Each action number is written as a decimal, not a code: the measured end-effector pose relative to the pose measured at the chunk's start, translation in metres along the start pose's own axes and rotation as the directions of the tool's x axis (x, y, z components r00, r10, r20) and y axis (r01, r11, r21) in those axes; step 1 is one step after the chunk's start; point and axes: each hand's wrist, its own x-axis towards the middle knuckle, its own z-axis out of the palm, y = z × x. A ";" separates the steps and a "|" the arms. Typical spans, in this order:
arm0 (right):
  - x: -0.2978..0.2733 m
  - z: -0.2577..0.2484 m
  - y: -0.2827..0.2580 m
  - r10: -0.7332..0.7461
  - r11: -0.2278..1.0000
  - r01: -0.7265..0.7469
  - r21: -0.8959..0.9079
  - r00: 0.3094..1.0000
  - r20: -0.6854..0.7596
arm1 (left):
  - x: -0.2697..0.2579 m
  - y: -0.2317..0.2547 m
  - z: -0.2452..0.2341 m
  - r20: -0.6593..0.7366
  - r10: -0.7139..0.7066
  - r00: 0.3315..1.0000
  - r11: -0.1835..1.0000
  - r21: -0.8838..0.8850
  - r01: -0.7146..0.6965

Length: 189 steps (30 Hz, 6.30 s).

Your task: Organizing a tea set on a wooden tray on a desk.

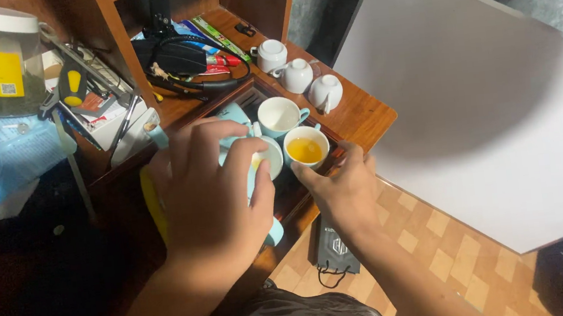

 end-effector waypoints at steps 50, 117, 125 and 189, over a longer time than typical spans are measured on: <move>0.023 -0.006 -0.009 -0.263 0.963 0.265 0.044 0.963 -0.060 | 0.088 -0.081 0.088 0.810 -0.398 0.430 0.912 0.296 0.284; 0.095 -0.024 -0.084 -0.370 0.797 0.482 -0.364 0.866 0.336 | 0.082 -0.128 0.093 0.637 -0.281 0.718 0.953 0.095 0.288; 0.094 -0.018 -0.074 -0.454 0.752 0.542 -0.376 0.839 0.300 | 0.087 -0.123 0.097 0.670 -0.243 0.701 0.969 0.131 0.210; 0.032 -0.045 -0.029 -0.111 0.986 0.138 -0.093 0.962 0.251 | 0.061 -0.022 0.022 0.287 -0.437 0.853 0.875 -0.083 0.476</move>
